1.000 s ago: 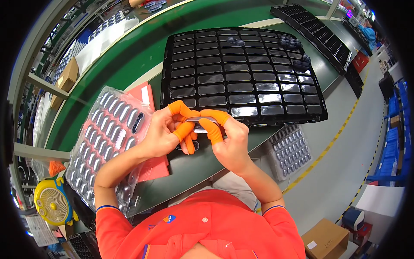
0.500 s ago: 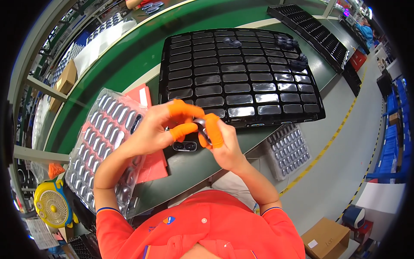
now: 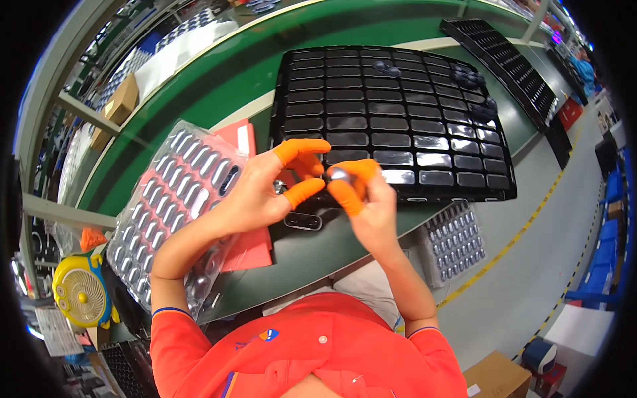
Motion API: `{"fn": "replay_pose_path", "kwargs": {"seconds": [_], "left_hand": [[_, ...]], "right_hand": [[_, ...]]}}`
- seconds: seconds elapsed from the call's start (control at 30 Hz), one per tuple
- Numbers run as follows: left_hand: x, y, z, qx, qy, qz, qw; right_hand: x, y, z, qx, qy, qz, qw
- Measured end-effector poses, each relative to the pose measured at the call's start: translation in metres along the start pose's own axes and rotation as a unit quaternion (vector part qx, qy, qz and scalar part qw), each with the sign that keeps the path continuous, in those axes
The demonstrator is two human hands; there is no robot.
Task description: The person assembles small electronic components by hand, placing white electronic components into black plastic housings on a production line.
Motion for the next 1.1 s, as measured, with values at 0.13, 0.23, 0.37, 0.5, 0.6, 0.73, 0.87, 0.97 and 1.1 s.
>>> {"fn": "replay_pose_path", "kwargs": {"seconds": [0.13, 0.23, 0.37, 0.5, 0.6, 0.73, 0.87, 0.97, 1.1], "left_hand": [[-0.009, 0.002, -0.023, -0.057, -0.037, 0.107, 0.992], [-0.011, 0.016, -0.036, -0.035, -0.028, 0.15, 0.988], [0.018, 0.046, -0.061, -0.026, 0.058, 0.219, 0.974], [0.057, 0.061, -0.085, 0.003, 0.21, 0.33, 0.92], [0.064, 0.067, -0.097, 0.004, 0.235, 0.329, 0.915], [0.053, 0.078, -0.101, -0.024, 0.176, 0.36, 0.916], [0.083, 0.12, -0.114, -0.102, 0.203, 0.266, 0.937], [0.105, 0.146, -0.112, -0.102, 0.223, 0.373, 0.895], [0.114, 0.137, -0.102, -0.032, 0.251, 0.329, 0.91]], "right_hand": [[0.006, -0.007, -0.005, -0.038, -0.011, 0.151, 0.988], [0.015, -0.027, -0.008, 0.005, 0.033, 0.14, 0.99], [0.028, -0.015, 0.013, 0.076, 0.075, -0.122, 0.987], [0.032, 0.021, 0.078, 0.036, 0.09, -0.284, 0.954], [0.026, 0.056, 0.142, 0.004, 0.204, -0.446, 0.871], [0.004, 0.081, 0.182, -0.05, 0.313, -0.547, 0.775], [-0.025, 0.086, 0.192, 0.024, 0.233, -0.533, 0.813], [-0.01, 0.073, 0.18, -0.026, 0.28, -0.549, 0.787], [0.019, 0.059, 0.155, -0.048, 0.123, -0.389, 0.912]]}}
Point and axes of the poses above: each hand's wrist, its own z-axis towards the middle knuckle, its own y-axis out of the back of the hand, x = y × z, the point moved 9 cm from there along z, towards the middle knuckle, and after that the axes turned 11 degrees about z, right-handed, at the moved point
